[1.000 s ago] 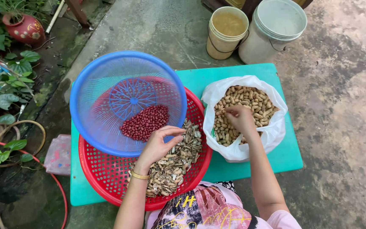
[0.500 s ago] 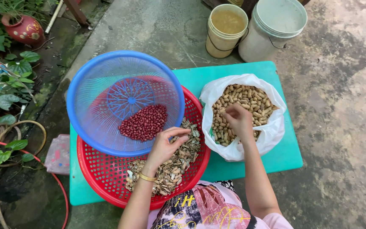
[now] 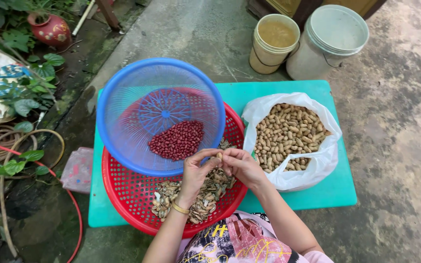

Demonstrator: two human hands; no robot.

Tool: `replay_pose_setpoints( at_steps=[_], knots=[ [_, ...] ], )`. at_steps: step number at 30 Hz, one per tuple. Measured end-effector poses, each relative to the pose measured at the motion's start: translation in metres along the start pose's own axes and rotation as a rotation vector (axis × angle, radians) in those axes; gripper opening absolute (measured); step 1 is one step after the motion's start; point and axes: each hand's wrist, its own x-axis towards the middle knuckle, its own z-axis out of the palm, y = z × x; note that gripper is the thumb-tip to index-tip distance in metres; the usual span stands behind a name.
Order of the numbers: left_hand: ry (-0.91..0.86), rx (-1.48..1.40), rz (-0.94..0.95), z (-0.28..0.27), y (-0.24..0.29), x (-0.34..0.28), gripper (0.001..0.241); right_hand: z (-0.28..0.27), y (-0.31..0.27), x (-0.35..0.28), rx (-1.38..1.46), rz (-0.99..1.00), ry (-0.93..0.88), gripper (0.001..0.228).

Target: The person shells peanuts by hand, placing the kernels into a blue basket and the empty shells into a red basket. They periodically reach into a white plastic bag to retrieve more unshelled peanuts.

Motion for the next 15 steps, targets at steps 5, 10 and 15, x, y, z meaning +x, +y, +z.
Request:
replay_pose_setpoints(
  at_steps=[5, 10, 15],
  knots=[
    [0.183, 0.134, 0.074, -0.02, 0.001, -0.004, 0.015, 0.025, -0.002, 0.012, -0.221, -0.032, 0.059, 0.015],
    [0.297, 0.13, 0.117, -0.031, 0.0, -0.001, 0.016, 0.046, -0.017, 0.02, -0.367, -0.14, 0.109, 0.013],
    [0.284, 0.018, 0.11, -0.043, -0.009, 0.009, 0.021, 0.067, -0.029, 0.038, -0.523, -0.274, 0.024, 0.02]
  ],
)
